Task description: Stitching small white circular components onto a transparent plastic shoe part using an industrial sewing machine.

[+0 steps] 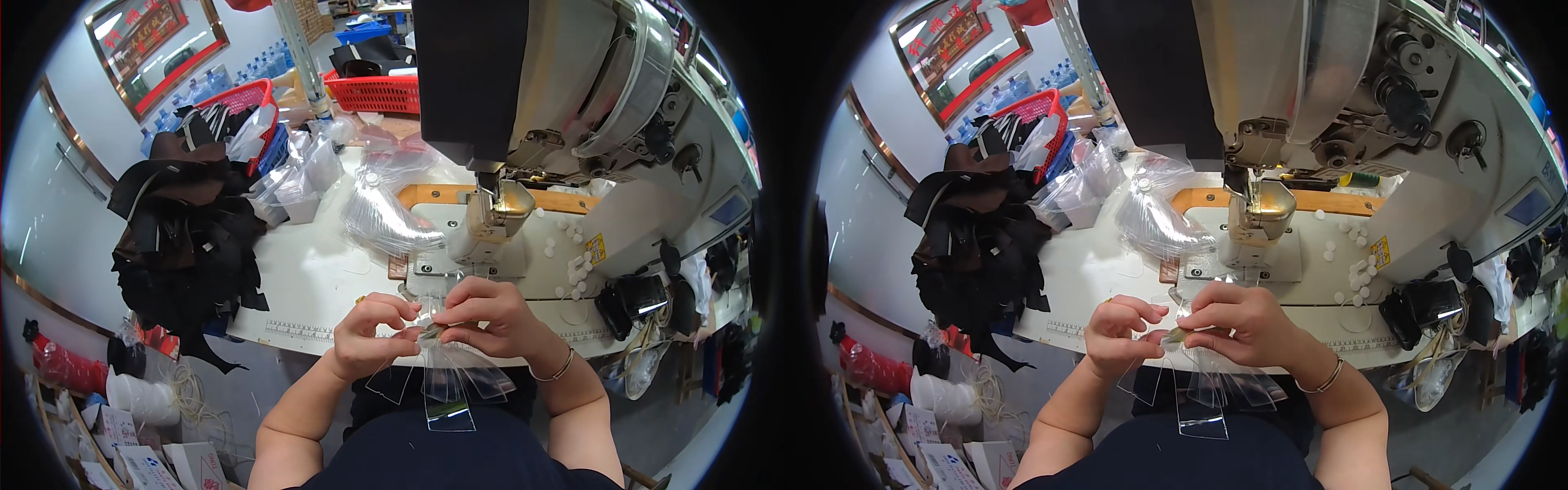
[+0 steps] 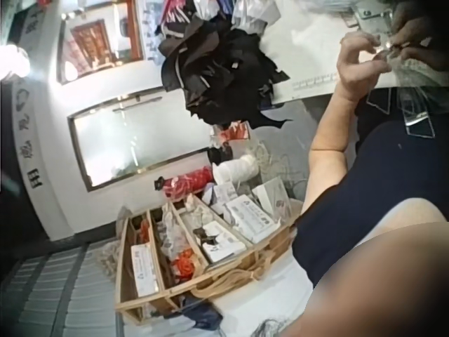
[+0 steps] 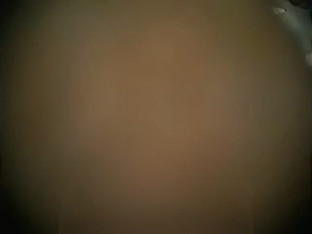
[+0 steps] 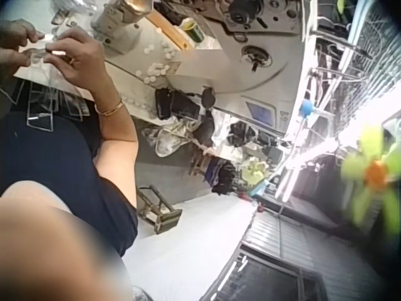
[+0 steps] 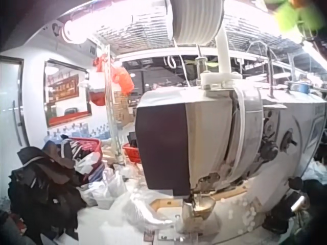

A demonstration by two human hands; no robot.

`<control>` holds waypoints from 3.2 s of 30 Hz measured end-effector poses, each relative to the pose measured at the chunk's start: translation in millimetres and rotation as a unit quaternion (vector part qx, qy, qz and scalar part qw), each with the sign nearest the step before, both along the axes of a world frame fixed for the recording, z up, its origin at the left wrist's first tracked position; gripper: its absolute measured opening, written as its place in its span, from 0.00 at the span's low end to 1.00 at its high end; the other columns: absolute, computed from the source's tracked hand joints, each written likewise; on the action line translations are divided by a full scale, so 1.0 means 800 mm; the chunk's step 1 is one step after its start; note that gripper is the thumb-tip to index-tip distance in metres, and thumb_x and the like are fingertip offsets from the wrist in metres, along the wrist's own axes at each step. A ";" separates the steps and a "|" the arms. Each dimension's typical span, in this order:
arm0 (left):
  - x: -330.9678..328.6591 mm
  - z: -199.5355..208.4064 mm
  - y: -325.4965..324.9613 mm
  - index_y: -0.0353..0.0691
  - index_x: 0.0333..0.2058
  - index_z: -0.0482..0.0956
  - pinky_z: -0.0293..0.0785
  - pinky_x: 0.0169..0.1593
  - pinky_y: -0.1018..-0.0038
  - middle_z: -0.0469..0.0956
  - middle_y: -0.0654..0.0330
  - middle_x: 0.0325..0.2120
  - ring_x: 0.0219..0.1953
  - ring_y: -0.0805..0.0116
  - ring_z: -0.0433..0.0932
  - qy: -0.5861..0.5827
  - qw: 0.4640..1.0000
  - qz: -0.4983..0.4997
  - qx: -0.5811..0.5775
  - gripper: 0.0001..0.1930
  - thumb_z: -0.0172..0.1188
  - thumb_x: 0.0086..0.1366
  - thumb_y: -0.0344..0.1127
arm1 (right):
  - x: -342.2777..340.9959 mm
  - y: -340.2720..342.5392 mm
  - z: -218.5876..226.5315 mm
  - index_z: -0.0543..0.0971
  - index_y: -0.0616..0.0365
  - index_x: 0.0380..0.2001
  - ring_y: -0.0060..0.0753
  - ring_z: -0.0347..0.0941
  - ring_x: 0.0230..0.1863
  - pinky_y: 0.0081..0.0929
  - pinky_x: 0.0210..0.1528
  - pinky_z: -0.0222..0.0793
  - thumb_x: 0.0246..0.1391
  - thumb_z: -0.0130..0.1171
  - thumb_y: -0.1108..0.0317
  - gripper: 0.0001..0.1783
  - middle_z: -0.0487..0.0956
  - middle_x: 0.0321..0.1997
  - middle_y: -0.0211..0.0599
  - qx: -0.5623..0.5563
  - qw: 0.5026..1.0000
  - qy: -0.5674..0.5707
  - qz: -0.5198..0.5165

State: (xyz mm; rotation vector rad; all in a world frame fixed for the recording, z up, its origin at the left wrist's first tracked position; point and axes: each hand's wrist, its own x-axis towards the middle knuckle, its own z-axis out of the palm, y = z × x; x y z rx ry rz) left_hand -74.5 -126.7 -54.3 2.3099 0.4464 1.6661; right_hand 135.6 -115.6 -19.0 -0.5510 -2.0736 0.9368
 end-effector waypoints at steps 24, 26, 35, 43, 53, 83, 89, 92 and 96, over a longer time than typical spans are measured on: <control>-0.069 0.032 0.185 0.34 0.43 0.69 0.70 0.34 0.82 0.74 0.62 0.29 0.30 0.75 0.74 -0.159 0.847 0.062 -0.504 0.15 0.56 0.57 0.29 | 0.051 -0.021 -0.056 0.76 0.61 0.32 0.29 0.72 0.28 0.19 0.29 0.68 0.41 0.63 0.76 0.11 0.74 0.29 0.37 0.052 0.954 0.022 -0.294; -0.076 0.015 0.229 0.35 0.43 0.71 0.70 0.34 0.81 0.74 0.65 0.28 0.29 0.76 0.74 -0.117 0.840 0.081 -0.523 0.18 0.60 0.53 0.32 | 0.063 -0.032 -0.069 0.76 0.61 0.31 0.29 0.72 0.29 0.19 0.30 0.67 0.41 0.62 0.77 0.10 0.74 0.29 0.37 0.017 0.946 0.016 -0.323; -0.034 -0.034 0.243 0.35 0.50 0.68 0.60 0.56 0.62 0.61 0.49 0.54 0.54 0.51 0.64 0.280 0.897 0.340 -0.044 0.24 0.58 0.52 0.33 | 0.159 -0.066 -0.126 0.74 0.59 0.34 0.19 0.61 0.25 0.16 0.27 0.58 0.44 0.59 0.76 0.11 0.68 0.28 0.28 -0.004 0.833 0.020 -0.552; -0.023 -0.042 0.213 0.41 0.51 0.67 0.51 0.59 0.57 0.54 0.51 0.59 0.61 0.47 0.51 0.245 0.898 0.358 -0.067 0.22 0.55 0.56 0.33 | 0.193 -0.054 -0.121 0.75 0.63 0.24 0.32 0.69 0.22 0.25 0.26 0.64 0.42 0.62 0.71 0.07 0.74 0.23 0.37 -0.065 0.819 -0.077 -0.565; 0.097 -0.033 0.018 0.39 0.35 0.78 0.63 0.53 0.64 0.71 0.53 0.45 0.53 0.52 0.66 0.171 0.967 0.072 -0.174 0.14 0.64 0.46 0.25 | 0.200 -0.002 -0.123 0.77 0.61 0.26 0.39 0.72 0.27 0.31 0.30 0.68 0.38 0.63 0.69 0.09 0.74 0.21 0.39 0.036 0.818 -0.294 -0.494; 0.163 -0.043 0.001 0.34 0.42 0.74 0.73 0.42 0.69 0.74 0.48 0.41 0.40 0.52 0.75 0.174 0.959 0.018 -0.225 0.17 0.60 0.51 0.29 | 0.121 -0.032 -0.100 0.75 0.62 0.26 0.36 0.74 0.24 0.26 0.29 0.69 0.36 0.59 0.76 0.08 0.76 0.24 0.43 -0.071 0.881 -0.030 -0.466; 0.167 -0.051 0.005 0.34 0.42 0.73 0.72 0.43 0.66 0.73 0.49 0.41 0.41 0.50 0.74 0.230 0.949 -0.055 -0.206 0.18 0.60 0.51 0.30 | 0.198 0.056 -0.112 0.76 0.62 0.24 0.45 0.73 0.28 0.34 0.32 0.68 0.37 0.60 0.72 0.07 0.76 0.25 0.44 0.037 0.829 -0.139 -0.540; 0.163 -0.056 0.003 0.33 0.40 0.72 0.72 0.41 0.65 0.73 0.49 0.41 0.39 0.50 0.74 0.247 0.946 -0.070 -0.196 0.16 0.57 0.52 0.31 | 0.191 0.100 -0.102 0.77 0.61 0.24 0.43 0.74 0.32 0.33 0.34 0.69 0.38 0.61 0.68 0.09 0.77 0.28 0.45 -0.034 0.820 -0.193 -0.537; 0.156 -0.053 -0.002 0.34 0.39 0.74 0.72 0.41 0.66 0.74 0.50 0.39 0.38 0.50 0.74 0.247 0.942 -0.061 -0.218 0.15 0.58 0.51 0.29 | 0.198 0.136 -0.095 0.77 0.60 0.25 0.43 0.74 0.32 0.34 0.36 0.69 0.39 0.61 0.65 0.11 0.78 0.31 0.45 -0.100 0.787 -0.307 -0.526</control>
